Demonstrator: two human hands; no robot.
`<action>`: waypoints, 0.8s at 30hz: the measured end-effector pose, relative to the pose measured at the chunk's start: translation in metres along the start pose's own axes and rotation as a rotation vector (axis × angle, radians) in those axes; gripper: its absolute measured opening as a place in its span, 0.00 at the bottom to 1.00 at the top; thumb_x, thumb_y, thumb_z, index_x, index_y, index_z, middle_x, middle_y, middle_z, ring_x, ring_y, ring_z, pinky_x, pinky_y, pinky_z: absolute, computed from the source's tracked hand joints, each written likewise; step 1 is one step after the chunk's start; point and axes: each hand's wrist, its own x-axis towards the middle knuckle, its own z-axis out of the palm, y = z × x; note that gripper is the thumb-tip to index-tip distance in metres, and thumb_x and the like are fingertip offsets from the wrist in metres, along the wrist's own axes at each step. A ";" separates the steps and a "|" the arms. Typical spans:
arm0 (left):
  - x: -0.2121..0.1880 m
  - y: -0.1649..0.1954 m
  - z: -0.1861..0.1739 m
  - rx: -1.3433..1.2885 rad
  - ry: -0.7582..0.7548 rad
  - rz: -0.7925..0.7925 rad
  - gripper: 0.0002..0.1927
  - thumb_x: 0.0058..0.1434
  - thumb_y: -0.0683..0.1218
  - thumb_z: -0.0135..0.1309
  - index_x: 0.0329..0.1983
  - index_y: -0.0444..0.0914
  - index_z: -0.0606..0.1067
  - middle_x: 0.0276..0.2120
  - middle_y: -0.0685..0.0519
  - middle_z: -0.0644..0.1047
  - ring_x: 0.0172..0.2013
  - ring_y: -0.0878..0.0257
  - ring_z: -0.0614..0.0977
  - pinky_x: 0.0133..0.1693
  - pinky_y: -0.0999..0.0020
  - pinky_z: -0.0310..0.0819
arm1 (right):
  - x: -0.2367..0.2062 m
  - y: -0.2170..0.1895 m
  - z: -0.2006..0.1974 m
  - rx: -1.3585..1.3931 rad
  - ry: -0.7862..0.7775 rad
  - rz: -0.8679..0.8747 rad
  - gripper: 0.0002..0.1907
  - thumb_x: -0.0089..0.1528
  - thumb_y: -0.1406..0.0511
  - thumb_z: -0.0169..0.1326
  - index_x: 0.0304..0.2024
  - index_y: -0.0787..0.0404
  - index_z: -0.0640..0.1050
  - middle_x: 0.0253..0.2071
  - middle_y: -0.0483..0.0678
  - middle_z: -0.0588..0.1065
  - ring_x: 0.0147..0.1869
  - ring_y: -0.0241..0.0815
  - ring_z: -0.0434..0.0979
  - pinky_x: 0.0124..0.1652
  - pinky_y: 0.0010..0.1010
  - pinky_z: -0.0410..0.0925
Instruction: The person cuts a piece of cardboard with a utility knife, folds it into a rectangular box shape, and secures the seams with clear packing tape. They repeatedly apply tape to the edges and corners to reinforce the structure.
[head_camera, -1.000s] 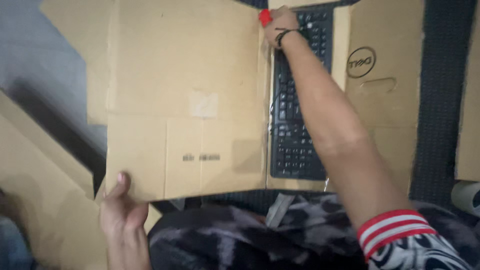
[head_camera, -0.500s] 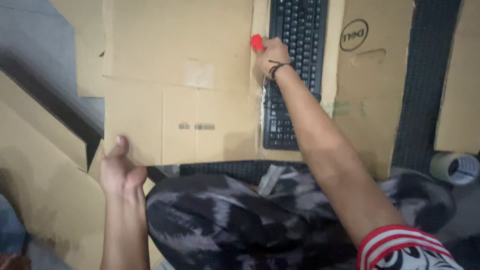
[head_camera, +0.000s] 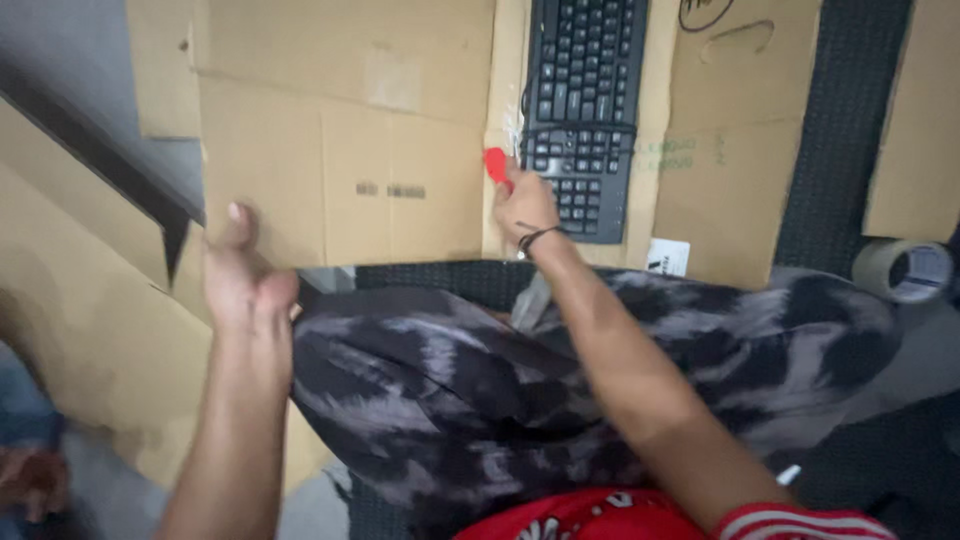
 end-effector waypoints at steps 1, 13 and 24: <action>-0.004 -0.002 0.003 -0.009 -0.036 0.028 0.22 0.72 0.40 0.46 0.69 0.38 0.65 0.64 0.47 0.73 0.63 0.50 0.76 0.67 0.46 0.70 | -0.008 -0.001 0.000 0.013 0.009 0.014 0.22 0.60 0.65 0.53 0.57 0.63 0.77 0.36 0.68 0.77 0.44 0.67 0.80 0.44 0.51 0.73; -0.032 -0.008 0.024 0.050 0.063 0.123 0.19 0.71 0.39 0.48 0.65 0.38 0.68 0.59 0.48 0.76 0.58 0.52 0.80 0.60 0.47 0.78 | -0.123 0.000 0.025 0.034 -0.024 0.108 0.23 0.61 0.65 0.51 0.60 0.59 0.74 0.34 0.67 0.78 0.42 0.70 0.79 0.42 0.57 0.71; -0.077 -0.029 0.042 0.319 0.047 0.495 0.12 0.72 0.39 0.56 0.55 0.29 0.73 0.48 0.46 0.80 0.48 0.57 0.82 0.52 0.62 0.79 | -0.161 -0.007 0.013 0.108 -0.025 0.077 0.24 0.61 0.66 0.50 0.61 0.58 0.74 0.35 0.68 0.78 0.42 0.70 0.79 0.41 0.57 0.71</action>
